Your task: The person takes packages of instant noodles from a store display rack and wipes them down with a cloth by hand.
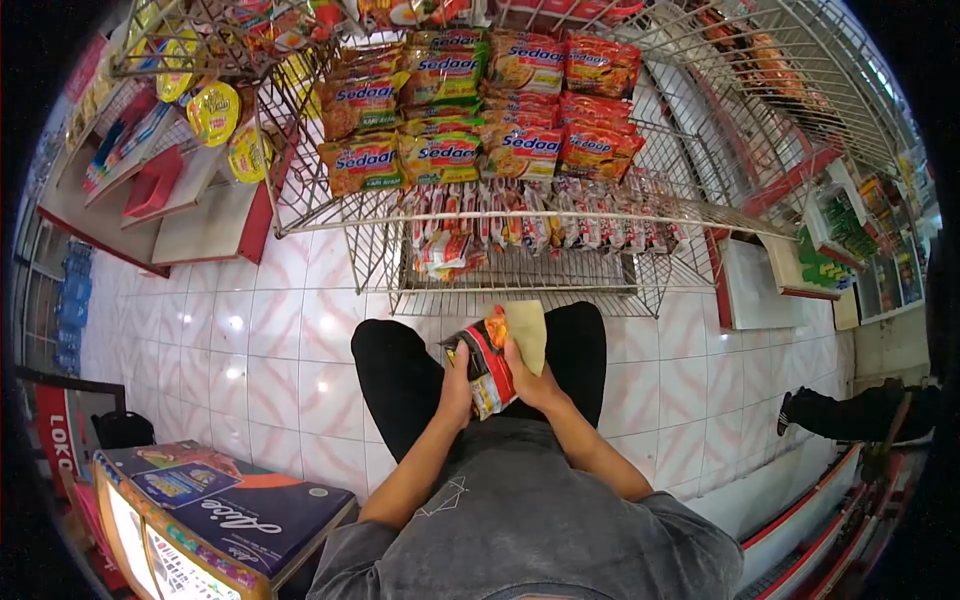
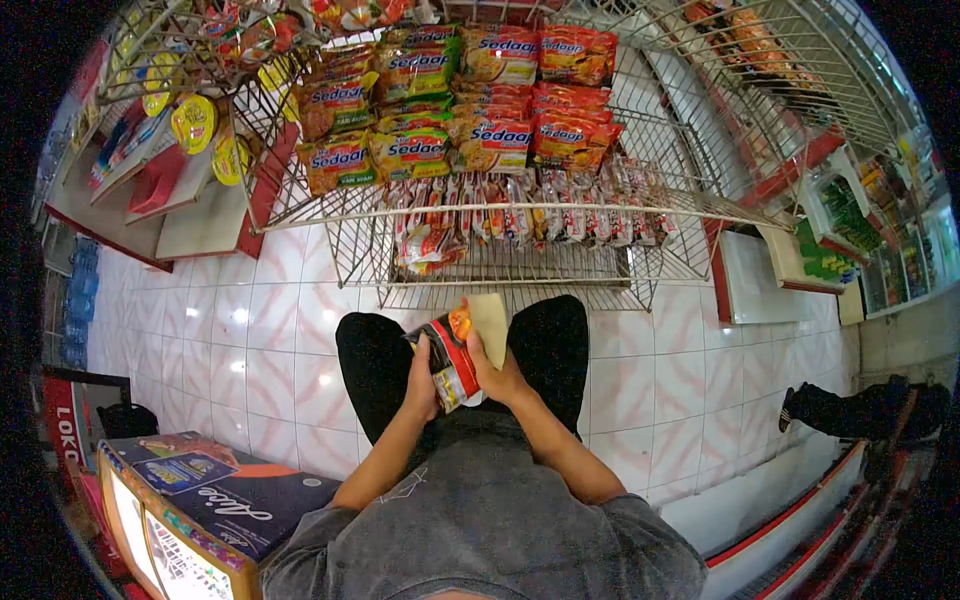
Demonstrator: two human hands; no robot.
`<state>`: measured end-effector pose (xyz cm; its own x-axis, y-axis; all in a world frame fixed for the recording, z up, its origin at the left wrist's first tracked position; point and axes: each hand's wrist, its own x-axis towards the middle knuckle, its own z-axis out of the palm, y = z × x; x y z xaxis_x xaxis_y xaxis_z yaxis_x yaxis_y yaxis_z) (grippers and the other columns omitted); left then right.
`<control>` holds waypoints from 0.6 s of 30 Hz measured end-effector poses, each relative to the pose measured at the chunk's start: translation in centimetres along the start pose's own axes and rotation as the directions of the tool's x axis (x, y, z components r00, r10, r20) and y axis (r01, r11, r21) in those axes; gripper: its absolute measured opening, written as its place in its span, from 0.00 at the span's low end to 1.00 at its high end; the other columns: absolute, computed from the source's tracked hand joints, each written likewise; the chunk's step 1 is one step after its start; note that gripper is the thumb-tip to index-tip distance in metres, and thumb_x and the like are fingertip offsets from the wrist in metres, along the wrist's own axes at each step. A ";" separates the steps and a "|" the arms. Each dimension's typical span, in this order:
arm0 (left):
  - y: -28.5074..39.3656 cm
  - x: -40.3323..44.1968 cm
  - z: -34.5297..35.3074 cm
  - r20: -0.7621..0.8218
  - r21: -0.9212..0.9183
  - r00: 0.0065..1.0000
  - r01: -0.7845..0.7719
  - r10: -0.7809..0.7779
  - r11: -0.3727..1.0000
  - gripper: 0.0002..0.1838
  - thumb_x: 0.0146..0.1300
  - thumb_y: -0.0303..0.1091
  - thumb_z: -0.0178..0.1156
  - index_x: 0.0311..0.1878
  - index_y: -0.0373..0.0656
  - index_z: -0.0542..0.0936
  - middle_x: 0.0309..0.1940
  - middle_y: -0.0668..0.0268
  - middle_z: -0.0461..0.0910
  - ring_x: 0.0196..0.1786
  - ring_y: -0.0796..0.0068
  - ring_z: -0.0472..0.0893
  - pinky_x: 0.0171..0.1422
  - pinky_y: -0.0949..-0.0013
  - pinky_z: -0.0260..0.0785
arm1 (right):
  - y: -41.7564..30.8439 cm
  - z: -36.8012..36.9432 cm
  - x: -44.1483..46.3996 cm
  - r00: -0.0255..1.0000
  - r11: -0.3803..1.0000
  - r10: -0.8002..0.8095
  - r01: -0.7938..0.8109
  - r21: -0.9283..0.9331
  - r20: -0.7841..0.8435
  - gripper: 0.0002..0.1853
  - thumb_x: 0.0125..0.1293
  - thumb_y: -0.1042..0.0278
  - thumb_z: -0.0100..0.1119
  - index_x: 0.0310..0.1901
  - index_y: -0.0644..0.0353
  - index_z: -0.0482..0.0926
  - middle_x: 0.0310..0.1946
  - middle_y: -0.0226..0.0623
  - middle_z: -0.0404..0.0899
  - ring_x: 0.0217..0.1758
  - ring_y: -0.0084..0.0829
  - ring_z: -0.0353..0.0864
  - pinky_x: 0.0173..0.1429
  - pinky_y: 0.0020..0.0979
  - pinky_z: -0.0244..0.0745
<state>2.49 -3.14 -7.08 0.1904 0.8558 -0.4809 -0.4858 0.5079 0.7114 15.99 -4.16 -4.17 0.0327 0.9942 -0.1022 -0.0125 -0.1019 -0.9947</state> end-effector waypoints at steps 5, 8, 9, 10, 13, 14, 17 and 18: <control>1.7 0.3 0.5 -0.074 -0.126 0.995 -0.079 0.070 0.989 0.37 0.66 0.66 0.39 0.61 0.42 0.70 0.51 0.59 0.77 0.51 0.66 0.79 0.55 0.65 0.72 | -3.4 -0.1 -0.4 0.948 0.870 -0.230 0.301 -0.391 0.219 0.30 0.71 0.61 0.46 0.70 0.61 0.52 0.72 0.50 0.47 0.73 0.45 0.53 0.70 0.34 0.57; 4.7 -0.1 -0.2 0.050 -0.353 0.999 0.037 -0.020 0.935 0.36 0.67 0.66 0.37 0.61 0.43 0.67 0.53 0.59 0.76 0.52 0.63 0.79 0.56 0.61 0.74 | -2.9 -0.8 -1.4 0.863 0.780 -0.257 0.451 -0.434 0.435 0.28 0.70 0.68 0.44 0.70 0.61 0.53 0.72 0.52 0.46 0.75 0.46 0.47 0.73 0.36 0.50; 4.7 0.0 -0.9 0.059 -0.393 0.998 0.047 -0.026 0.918 0.33 0.68 0.62 0.41 0.62 0.43 0.66 0.53 0.58 0.77 0.52 0.61 0.80 0.56 0.59 0.74 | -0.9 -0.8 -1.5 0.882 0.796 -0.279 0.434 -0.422 0.380 0.26 0.71 0.67 0.43 0.69 0.62 0.56 0.70 0.48 0.52 0.73 0.41 0.53 0.71 0.34 0.54; 4.3 0.0 -1.6 0.066 -0.346 0.997 0.056 -0.036 0.937 0.32 0.68 0.61 0.42 0.62 0.43 0.66 0.52 0.58 0.77 0.52 0.61 0.80 0.55 0.59 0.74 | -0.1 -0.6 -2.1 0.930 0.903 -0.234 0.317 -0.291 0.285 0.25 0.72 0.65 0.42 0.68 0.62 0.57 0.70 0.46 0.54 0.72 0.39 0.55 0.70 0.33 0.56; 4.1 -1.0 -2.2 0.103 -0.314 0.988 0.142 -0.115 0.939 0.27 0.68 0.52 0.51 0.61 0.41 0.66 0.50 0.59 0.78 0.47 0.65 0.82 0.49 0.62 0.77 | 0.7 -0.7 -3.2 0.997 1.000 0.024 -0.024 0.000 0.071 0.24 0.74 0.57 0.40 0.64 0.63 0.62 0.61 0.35 0.67 0.62 0.28 0.66 0.63 0.29 0.64; 4.1 -1.4 -1.7 0.090 -0.236 0.992 0.110 -0.091 0.965 0.27 0.68 0.51 0.51 0.61 0.41 0.66 0.50 0.60 0.78 0.46 0.66 0.82 0.49 0.63 0.77 | 0.6 -1.0 -3.1 0.992 0.991 0.102 -0.108 0.075 0.075 0.23 0.74 0.57 0.41 0.64 0.63 0.63 0.60 0.34 0.68 0.61 0.27 0.67 0.63 0.29 0.64; 2.9 -0.3 -2.1 0.107 0.066 0.984 0.134 -0.140 0.989 0.27 0.69 0.47 0.53 0.63 0.39 0.63 0.49 0.60 0.76 0.47 0.71 0.79 0.51 0.67 0.73 | -0.1 -1.3 -2.0 0.993 0.975 0.118 -0.114 0.189 -0.012 0.23 0.74 0.53 0.42 0.59 0.63 0.69 0.53 0.34 0.73 0.54 0.23 0.71 0.57 0.27 0.69; 2.2 0.2 -2.3 0.061 0.140 0.997 0.047 -0.056 0.989 0.27 0.70 0.47 0.50 0.64 0.39 0.62 0.53 0.58 0.73 0.51 0.70 0.77 0.54 0.66 0.72 | -0.3 -1.2 -2.0 0.992 0.973 0.122 -0.116 0.199 -0.020 0.23 0.74 0.53 0.42 0.59 0.63 0.69 0.53 0.34 0.73 0.54 0.24 0.71 0.57 0.28 0.68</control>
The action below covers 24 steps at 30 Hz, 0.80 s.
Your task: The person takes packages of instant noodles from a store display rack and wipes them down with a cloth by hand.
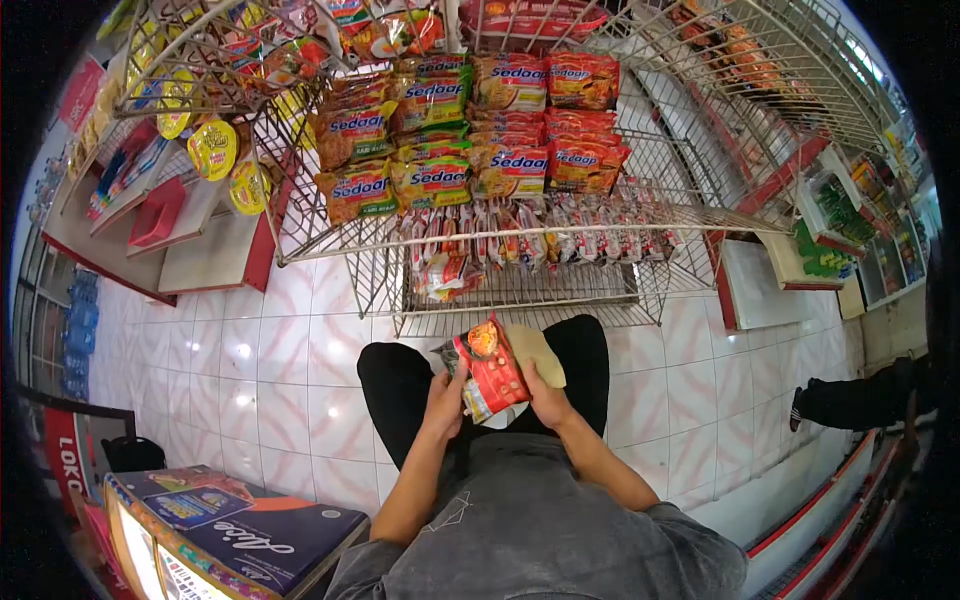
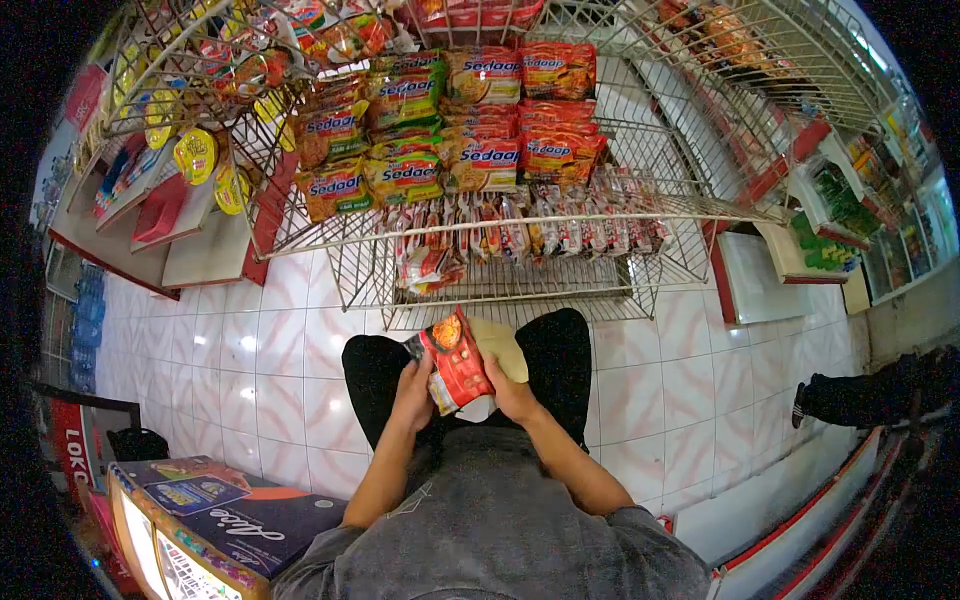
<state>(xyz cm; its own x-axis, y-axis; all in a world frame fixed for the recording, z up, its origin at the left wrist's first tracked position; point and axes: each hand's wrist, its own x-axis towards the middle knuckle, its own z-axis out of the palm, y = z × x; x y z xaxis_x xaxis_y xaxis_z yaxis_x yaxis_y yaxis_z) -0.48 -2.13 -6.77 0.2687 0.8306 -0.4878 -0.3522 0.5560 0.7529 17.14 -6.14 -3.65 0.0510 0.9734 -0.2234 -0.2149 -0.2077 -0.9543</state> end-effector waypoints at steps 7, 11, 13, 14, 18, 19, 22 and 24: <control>0.9 0.2 3.1 -0.101 0.020 0.935 -0.339 0.340 0.940 0.33 0.69 0.41 0.53 0.71 0.41 0.52 0.64 0.58 0.63 0.67 0.67 0.62 0.69 0.66 0.56 | 1.5 2.1 -1.2 0.973 0.951 -0.026 0.095 -0.295 0.231 0.25 0.73 0.56 0.42 0.63 0.66 0.62 0.59 0.43 0.68 0.62 0.34 0.67 0.65 0.32 0.61; 1.2 -0.1 1.7 0.186 0.155 0.960 -0.240 0.211 0.958 0.37 0.66 0.42 0.55 0.72 0.42 0.51 0.67 0.58 0.59 0.69 0.67 0.60 0.70 0.66 0.54 | 0.8 2.3 -0.6 0.983 0.965 -0.025 0.071 -0.252 0.181 0.25 0.74 0.54 0.40 0.62 0.66 0.63 0.57 0.44 0.69 0.61 0.36 0.68 0.64 0.33 0.62; 1.1 -0.2 1.3 0.252 0.070 0.957 -0.164 0.142 0.984 0.37 0.66 0.41 0.55 0.73 0.41 0.50 0.68 0.58 0.58 0.70 0.67 0.58 0.71 0.66 0.52 | 1.1 2.2 0.1 0.989 0.976 0.022 0.010 -0.218 0.144 0.25 0.74 0.53 0.39 0.61 0.66 0.64 0.56 0.45 0.70 0.60 0.36 0.69 0.64 0.33 0.63; 1.1 -0.2 1.2 0.287 0.030 0.952 -0.123 0.109 0.992 0.37 0.66 0.40 0.54 0.73 0.41 0.50 0.68 0.58 0.58 0.70 0.67 0.58 0.71 0.66 0.51 | 1.1 2.2 0.4 0.991 0.979 0.046 -0.020 -0.201 0.127 0.25 0.74 0.53 0.38 0.61 0.66 0.64 0.55 0.46 0.71 0.60 0.37 0.69 0.63 0.33 0.63; 1.0 0.2 1.5 0.304 0.107 0.944 -0.168 0.129 0.980 0.37 0.67 0.38 0.52 0.74 0.42 0.48 0.70 0.58 0.55 0.72 0.67 0.54 0.73 0.66 0.47 | -1.6 3.5 0.4 0.982 0.961 -0.069 0.112 -0.254 0.173 0.24 0.74 0.52 0.38 0.59 0.65 0.66 0.53 0.46 0.72 0.59 0.37 0.70 0.62 0.33 0.64; 1.0 0.4 1.4 0.308 0.094 0.940 -0.186 0.149 0.978 0.36 0.67 0.38 0.52 0.74 0.42 0.48 0.70 0.59 0.55 0.72 0.67 0.54 0.73 0.66 0.46 | -1.3 3.7 0.4 0.980 0.960 -0.084 0.127 -0.251 0.178 0.24 0.74 0.53 0.39 0.58 0.65 0.67 0.53 0.45 0.73 0.58 0.37 0.71 0.62 0.33 0.64; 1.6 0.0 1.5 0.336 0.034 0.936 -0.121 0.103 0.992 0.36 0.67 0.37 0.51 0.74 0.41 0.47 0.71 0.59 0.54 0.73 0.67 0.54 0.74 0.67 0.46 | 0.0 3.1 0.6 0.980 0.951 -0.104 0.149 -0.270 0.172 0.22 0.74 0.54 0.40 0.56 0.66 0.69 0.50 0.43 0.75 0.55 0.36 0.73 0.59 0.33 0.66; 2.0 -0.7 1.5 0.369 -0.072 0.928 -0.028 0.053 0.997 0.36 0.67 0.37 0.51 0.74 0.41 0.47 0.71 0.59 0.54 0.72 0.67 0.54 0.74 0.67 0.46 | 1.0 2.9 1.0 0.986 0.959 -0.120 0.145 -0.244 0.112 0.23 0.74 0.53 0.40 0.55 0.65 0.70 0.48 0.41 0.75 0.53 0.34 0.73 0.58 0.33 0.67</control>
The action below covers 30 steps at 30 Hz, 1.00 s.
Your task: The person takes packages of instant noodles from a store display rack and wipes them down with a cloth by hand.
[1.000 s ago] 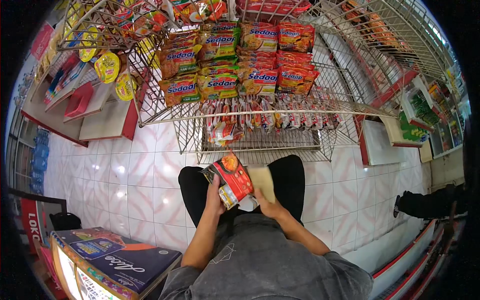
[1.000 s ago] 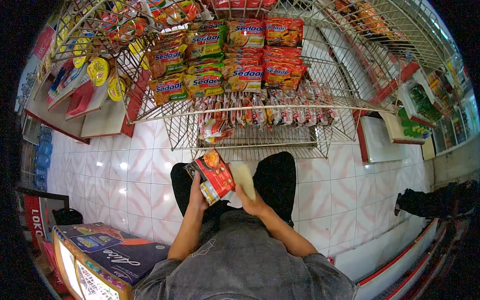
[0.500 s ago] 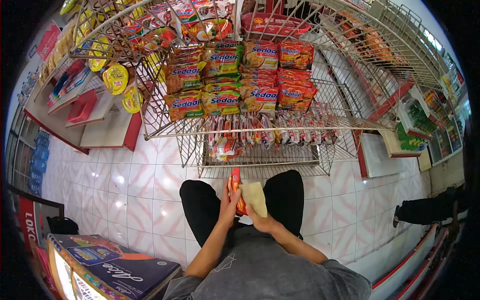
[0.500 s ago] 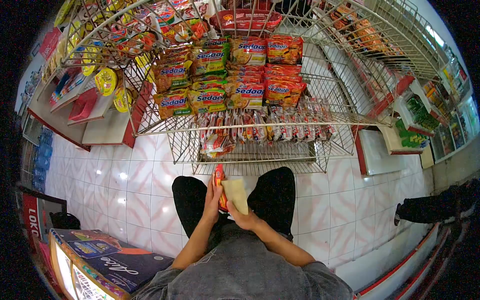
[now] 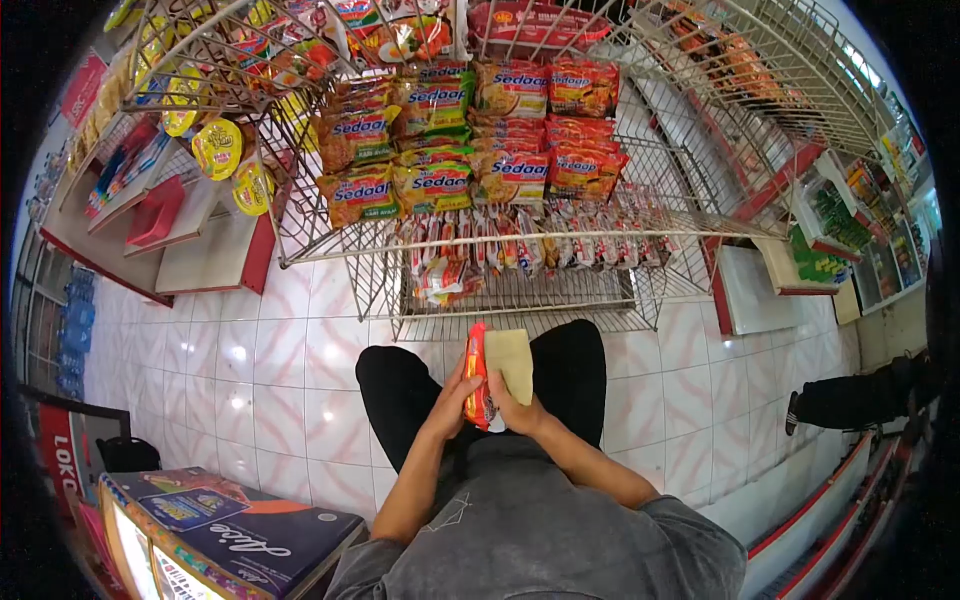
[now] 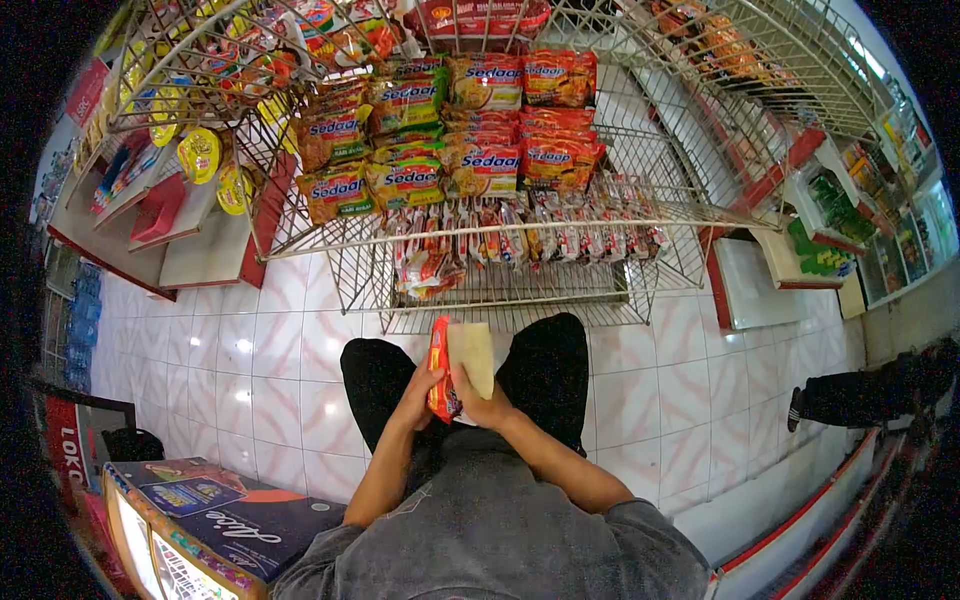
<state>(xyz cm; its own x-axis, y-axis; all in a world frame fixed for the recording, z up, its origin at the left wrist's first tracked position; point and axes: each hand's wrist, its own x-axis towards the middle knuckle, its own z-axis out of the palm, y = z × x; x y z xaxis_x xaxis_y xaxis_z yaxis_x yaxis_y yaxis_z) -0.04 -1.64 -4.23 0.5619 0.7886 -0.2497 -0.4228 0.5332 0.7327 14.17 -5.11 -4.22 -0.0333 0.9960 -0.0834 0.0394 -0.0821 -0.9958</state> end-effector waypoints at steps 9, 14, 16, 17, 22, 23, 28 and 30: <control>-0.6 0.8 0.3 -0.087 0.289 0.996 0.027 -0.002 0.957 0.34 0.70 0.52 0.46 0.70 0.40 0.55 0.66 0.59 0.59 0.67 0.68 0.60 0.69 0.67 0.52 | 0.0 0.5 1.0 0.977 0.976 0.092 -0.049 0.212 -0.195 0.25 0.74 0.48 0.38 0.54 0.63 0.72 0.47 0.36 0.76 0.51 0.32 0.74 0.57 0.32 0.68; -3.0 2.8 -1.7 -0.375 -0.090 0.927 -0.030 -0.006 0.996 0.29 0.70 0.59 0.40 0.58 0.44 0.70 0.46 0.65 0.76 0.45 0.71 0.78 0.49 0.67 0.73 | -0.1 1.7 0.7 0.982 0.982 -0.146 0.158 -0.100 0.116 0.31 0.68 0.53 0.50 0.64 0.66 0.58 0.59 0.51 0.65 0.64 0.44 0.64 0.68 0.36 0.57; -2.3 3.0 -2.9 -0.279 -0.204 0.957 -0.135 0.075 0.970 0.27 0.69 0.61 0.41 0.56 0.48 0.70 0.45 0.65 0.76 0.46 0.72 0.78 0.50 0.67 0.73 | -3.0 1.4 0.8 0.942 0.937 -0.263 0.301 -0.179 0.210 0.33 0.66 0.55 0.52 0.65 0.66 0.56 0.63 0.55 0.60 0.68 0.46 0.59 0.70 0.38 0.54; -2.0 3.2 -3.5 -0.308 -0.264 0.950 -0.130 0.044 0.956 0.28 0.68 0.62 0.41 0.55 0.48 0.70 0.42 0.65 0.76 0.44 0.70 0.78 0.49 0.66 0.73 | -2.4 1.5 0.7 0.929 0.919 -0.290 0.337 -0.203 0.227 0.35 0.65 0.58 0.53 0.68 0.65 0.52 0.67 0.54 0.55 0.72 0.49 0.53 0.72 0.41 0.49; 1.1 2.5 -1.4 -0.482 -0.271 0.875 -0.197 0.045 0.942 0.35 0.61 0.69 0.43 0.52 0.45 0.70 0.41 0.57 0.76 0.41 0.61 0.78 0.48 0.57 0.73 | -2.8 1.2 0.5 0.892 0.851 -0.288 0.405 -0.334 0.348 0.36 0.68 0.56 0.50 0.71 0.59 0.48 0.71 0.47 0.49 0.74 0.49 0.47 0.74 0.52 0.39; 0.8 2.7 -2.4 -0.445 -0.299 0.890 -0.250 0.097 0.921 0.34 0.61 0.67 0.43 0.54 0.45 0.70 0.44 0.57 0.75 0.44 0.61 0.77 0.52 0.56 0.72 | -2.4 1.2 0.3 0.897 0.846 -0.272 0.396 -0.357 0.349 0.35 0.68 0.55 0.50 0.71 0.58 0.48 0.72 0.47 0.48 0.74 0.49 0.46 0.74 0.52 0.38; 2.8 2.0 -1.1 -0.339 -0.381 0.917 -0.338 0.210 0.861 0.31 0.66 0.60 0.41 0.58 0.43 0.69 0.46 0.60 0.76 0.48 0.63 0.77 0.57 0.59 0.69 | -0.4 0.8 0.1 0.919 0.862 -0.247 0.353 -0.364 0.308 0.35 0.69 0.53 0.47 0.71 0.59 0.48 0.71 0.48 0.49 0.74 0.48 0.46 0.73 0.52 0.39; 3.4 1.2 -0.2 -0.244 -0.261 0.945 -0.282 0.220 0.923 0.30 0.68 0.58 0.40 0.59 0.42 0.69 0.49 0.60 0.76 0.50 0.65 0.77 0.57 0.60 0.69 | 0.3 0.7 0.3 0.955 0.922 -0.191 0.255 -0.292 0.228 0.32 0.70 0.52 0.46 0.69 0.60 0.52 0.69 0.50 0.52 0.72 0.47 0.52 0.72 0.48 0.46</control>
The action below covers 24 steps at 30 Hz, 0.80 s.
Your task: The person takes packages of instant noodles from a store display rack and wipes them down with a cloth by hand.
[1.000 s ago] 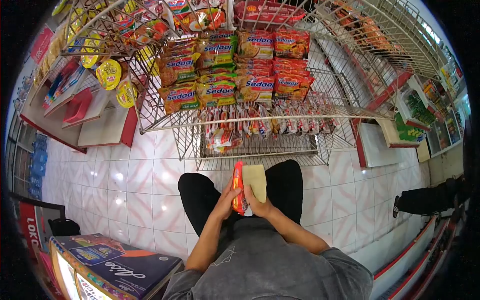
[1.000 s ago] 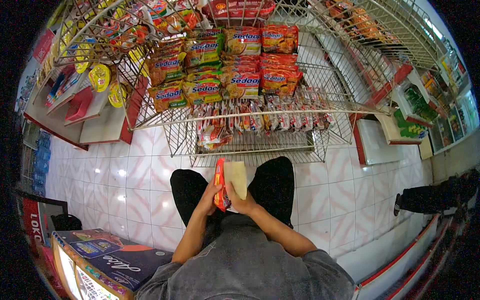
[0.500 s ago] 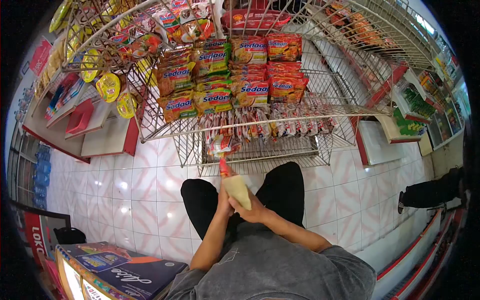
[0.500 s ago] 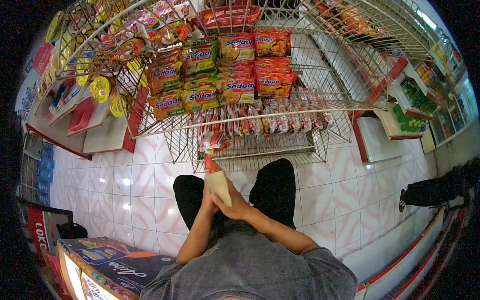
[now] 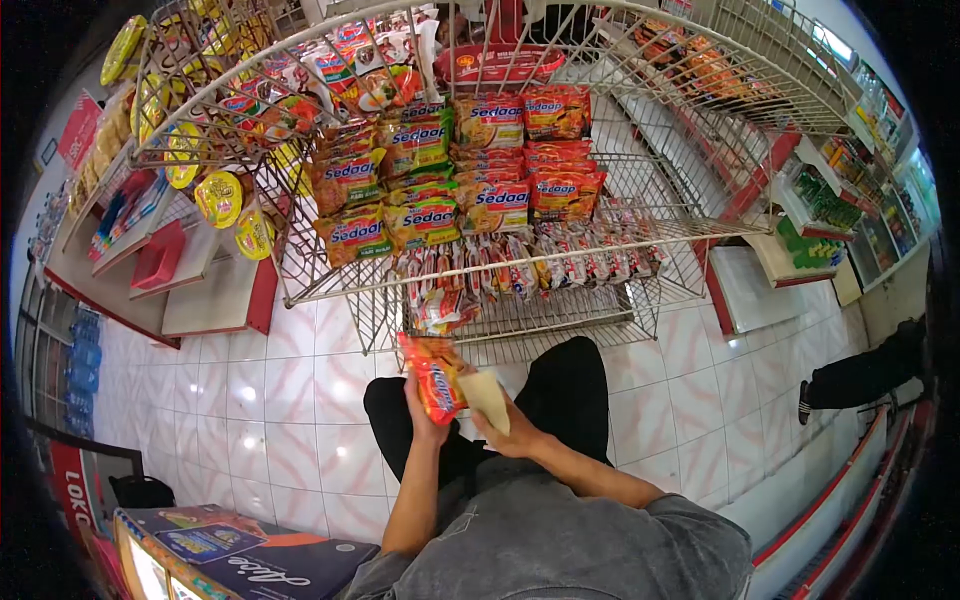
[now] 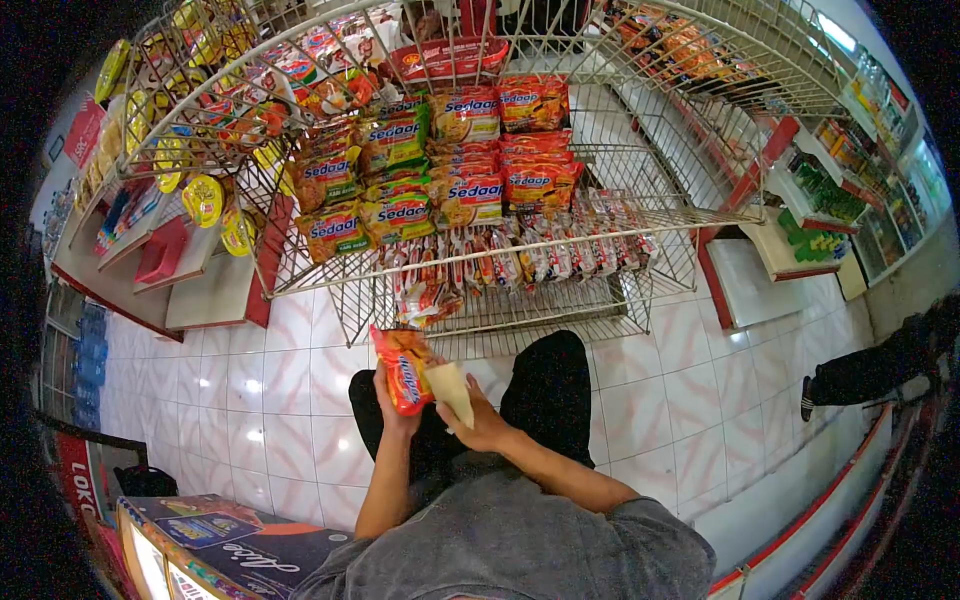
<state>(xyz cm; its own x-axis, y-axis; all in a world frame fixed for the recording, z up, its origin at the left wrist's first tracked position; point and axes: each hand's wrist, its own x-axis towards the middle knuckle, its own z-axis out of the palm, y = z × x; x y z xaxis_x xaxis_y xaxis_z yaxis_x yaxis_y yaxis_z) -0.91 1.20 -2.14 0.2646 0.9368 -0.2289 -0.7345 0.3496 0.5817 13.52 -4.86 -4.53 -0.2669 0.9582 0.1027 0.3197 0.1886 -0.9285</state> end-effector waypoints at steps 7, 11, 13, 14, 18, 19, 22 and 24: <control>-4.3 0.4 -3.8 -0.017 0.513 0.988 0.138 -0.151 0.847 0.30 0.72 0.56 0.38 0.58 0.38 0.70 0.47 0.64 0.78 0.44 0.76 0.79 0.49 0.71 0.72 | 2.3 -0.4 0.2 0.955 0.932 0.280 -0.247 0.264 -0.095 0.24 0.71 0.56 0.45 0.59 0.66 0.62 0.55 0.52 0.67 0.60 0.44 0.68 0.62 0.37 0.62; -5.2 0.3 -3.5 0.031 0.619 0.995 0.051 -0.090 0.784 0.30 0.72 0.57 0.37 0.60 0.38 0.67 0.48 0.64 0.76 0.47 0.78 0.76 0.51 0.72 0.70 | 3.5 -0.3 0.4 0.975 0.989 0.094 -0.068 0.133 -0.202 0.26 0.70 0.56 0.46 0.62 0.66 0.60 0.56 0.53 0.66 0.61 0.45 0.67 0.64 0.38 0.61; -4.3 0.0 -2.3 0.082 0.636 0.995 -0.006 -0.060 0.772 0.25 0.72 0.49 0.46 0.59 0.37 0.67 0.50 0.63 0.75 0.49 0.77 0.75 0.53 0.73 0.69 | 3.0 -0.8 0.9 0.963 0.998 -0.048 0.058 0.031 -0.263 0.25 0.70 0.57 0.46 0.62 0.65 0.60 0.57 0.52 0.65 0.61 0.46 0.67 0.64 0.38 0.61; -3.7 -0.1 -1.8 0.084 0.683 0.993 0.001 -0.080 0.731 0.23 0.70 0.46 0.49 0.58 0.37 0.68 0.47 0.63 0.76 0.47 0.78 0.75 0.51 0.72 0.69 | 3.4 -0.7 0.9 0.969 0.995 0.044 -0.020 0.101 -0.245 0.25 0.70 0.57 0.46 0.62 0.65 0.61 0.56 0.52 0.66 0.60 0.46 0.67 0.64 0.38 0.62; -2.7 -0.1 -2.4 0.118 0.786 0.989 -0.041 -0.085 0.617 0.19 0.65 0.36 0.58 0.54 0.35 0.71 0.39 0.63 0.78 0.41 0.78 0.77 0.46 0.71 0.71 | 2.1 -1.2 0.6 0.947 0.932 0.285 -0.237 0.275 -0.150 0.23 0.71 0.56 0.44 0.60 0.66 0.64 0.54 0.50 0.70 0.59 0.44 0.70 0.61 0.36 0.65; -2.8 0.0 -2.9 0.140 0.794 0.988 -0.072 -0.067 0.603 0.18 0.64 0.35 0.59 0.53 0.35 0.71 0.38 0.63 0.79 0.41 0.78 0.77 0.46 0.71 0.72 | 1.3 -1.5 0.7 0.940 0.919 0.313 -0.264 0.294 -0.134 0.23 0.72 0.56 0.43 0.59 0.66 0.65 0.53 0.49 0.71 0.58 0.43 0.71 0.61 0.35 0.65; -2.6 -0.3 -3.5 0.132 0.725 0.980 0.006 -0.148 0.688 0.18 0.63 0.32 0.58 0.54 0.34 0.71 0.41 0.62 0.79 0.43 0.76 0.77 0.47 0.70 0.72 | 3.1 -0.6 0.4 0.915 0.921 0.339 -0.274 0.277 -0.219 0.23 0.73 0.53 0.41 0.57 0.65 0.68 0.51 0.47 0.74 0.57 0.40 0.73 0.59 0.34 0.66; -2.5 -0.7 -3.4 0.104 0.690 0.978 0.060 -0.181 0.721 0.18 0.62 0.31 0.58 0.54 0.34 0.71 0.43 0.62 0.79 0.43 0.76 0.78 0.48 0.70 0.72 | 3.9 -0.7 0.4 0.894 0.912 0.365 -0.286 0.295 -0.259 0.24 0.73 0.52 0.41 0.57 0.65 0.68 0.51 0.45 0.74 0.56 0.38 0.73 0.59 0.34 0.67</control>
<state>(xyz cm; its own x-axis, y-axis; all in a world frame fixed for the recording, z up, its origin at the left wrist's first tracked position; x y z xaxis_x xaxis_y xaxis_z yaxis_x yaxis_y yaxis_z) -1.38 -0.39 -6.14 0.4565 0.8544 -0.2483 -0.0826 0.3186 0.9443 15.31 -3.56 -7.90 0.1138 0.9814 -0.1544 0.0994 -0.1659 -0.9811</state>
